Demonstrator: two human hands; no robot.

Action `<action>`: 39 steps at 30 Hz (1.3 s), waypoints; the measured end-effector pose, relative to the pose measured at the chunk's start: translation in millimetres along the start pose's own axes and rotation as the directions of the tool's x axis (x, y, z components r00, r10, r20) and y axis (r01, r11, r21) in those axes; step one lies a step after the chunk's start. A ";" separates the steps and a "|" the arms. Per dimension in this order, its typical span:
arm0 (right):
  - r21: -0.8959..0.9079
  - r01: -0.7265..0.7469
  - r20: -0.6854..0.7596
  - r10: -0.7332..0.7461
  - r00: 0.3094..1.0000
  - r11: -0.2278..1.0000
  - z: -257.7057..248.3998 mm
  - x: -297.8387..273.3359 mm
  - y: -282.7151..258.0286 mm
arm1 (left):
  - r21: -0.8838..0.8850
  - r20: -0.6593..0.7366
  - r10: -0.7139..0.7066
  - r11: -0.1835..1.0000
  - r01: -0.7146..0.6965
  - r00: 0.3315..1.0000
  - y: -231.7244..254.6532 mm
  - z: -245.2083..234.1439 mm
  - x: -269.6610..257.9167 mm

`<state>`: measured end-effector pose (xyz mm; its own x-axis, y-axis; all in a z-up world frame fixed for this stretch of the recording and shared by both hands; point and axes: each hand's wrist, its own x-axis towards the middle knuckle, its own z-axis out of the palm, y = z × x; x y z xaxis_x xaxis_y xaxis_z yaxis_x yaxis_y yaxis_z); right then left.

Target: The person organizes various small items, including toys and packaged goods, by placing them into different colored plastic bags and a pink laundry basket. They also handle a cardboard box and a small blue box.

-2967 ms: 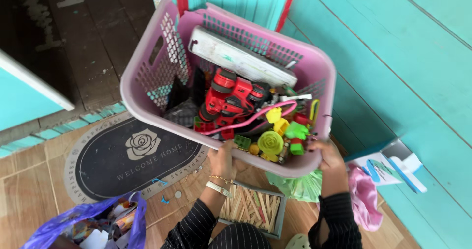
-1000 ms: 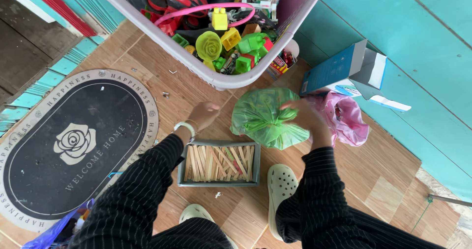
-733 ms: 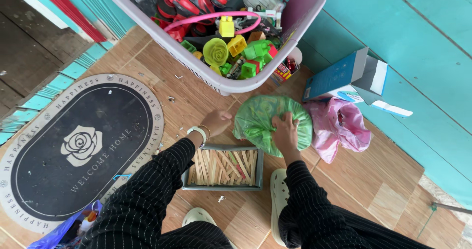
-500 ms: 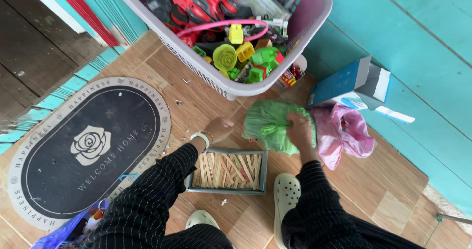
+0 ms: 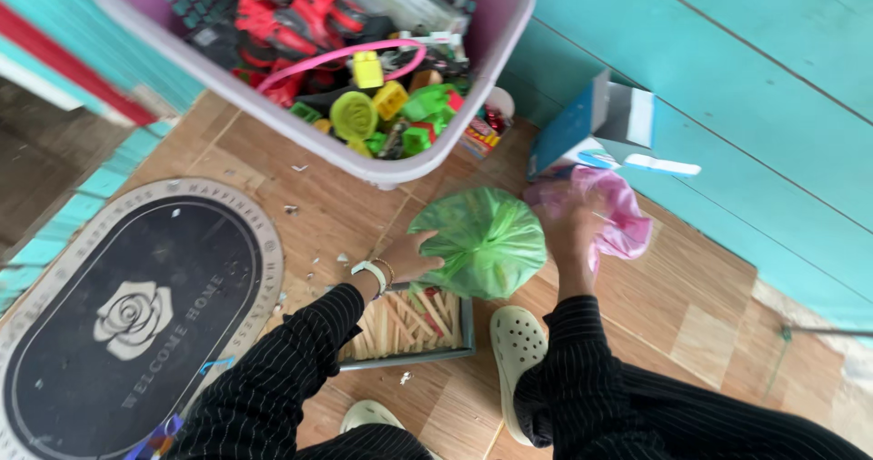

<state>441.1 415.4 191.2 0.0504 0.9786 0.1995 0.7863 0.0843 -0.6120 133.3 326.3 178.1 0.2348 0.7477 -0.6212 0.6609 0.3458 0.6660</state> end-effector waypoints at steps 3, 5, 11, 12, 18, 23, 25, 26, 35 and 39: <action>-0.620 -0.193 -0.336 -0.035 0.941 0.761 -19.4 -8.9 53.4 | 0.033 0.027 -0.073 0.997 0.073 0.997 -3.2 8.6 18.4; -0.849 -0.199 -0.234 -0.011 0.972 0.489 -25.3 1.6 96.3 | 0.116 -0.077 -0.031 0.992 0.040 0.997 -9.4 15.5 28.1; 0.024 -0.243 -0.018 0.243 0.970 0.970 -43.6 -2.3 113.0 | 0.165 -0.442 0.500 0.862 -0.480 0.745 12.2 18.7 55.4; 0.075 -0.158 -0.004 0.159 0.987 0.985 -53.6 -5.0 100.9 | 0.027 -0.391 0.445 0.881 -0.473 0.806 26.4 16.5 60.0; 0.265 0.115 0.017 -0.124 0.992 0.957 -107.6 -17.0 32.3 | -0.484 -0.143 0.317 0.804 -0.346 0.938 136.1 20.7 82.8; 0.870 0.156 0.143 -0.543 0.828 0.467 -136.3 -12.5 -33.4 | -0.838 0.144 0.171 0.544 0.028 0.975 189.0 30.7 74.1; 0.940 0.026 0.183 -0.569 0.802 0.339 -136.5 -12.3 -55.0 | -0.865 0.118 0.172 0.502 0.016 0.978 188.8 27.7 61.2; 0.961 -0.044 0.201 -0.583 0.787 0.272 -135.1 -12.2 -61.1 | -0.905 0.121 0.213 0.425 0.020 0.970 183.8 21.3 52.9; 0.201 0.033 0.240 -0.082 0.967 0.979 -76.3 13.6 -3.9 | -0.964 0.010 0.162 0.265 -0.033 0.987 81.4 -27.9 -19.6; -0.275 0.354 0.489 -0.187 0.852 0.894 -32.0 35.2 32.3 | -0.947 -0.051 0.094 0.313 -0.078 0.994 55.9 -37.3 -59.8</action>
<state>488.0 446.5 203.0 -0.4052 0.9099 -0.0894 0.8900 0.3702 -0.2660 129.6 322.1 267.9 0.2594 0.8046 -0.5342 -0.4864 0.5867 0.6475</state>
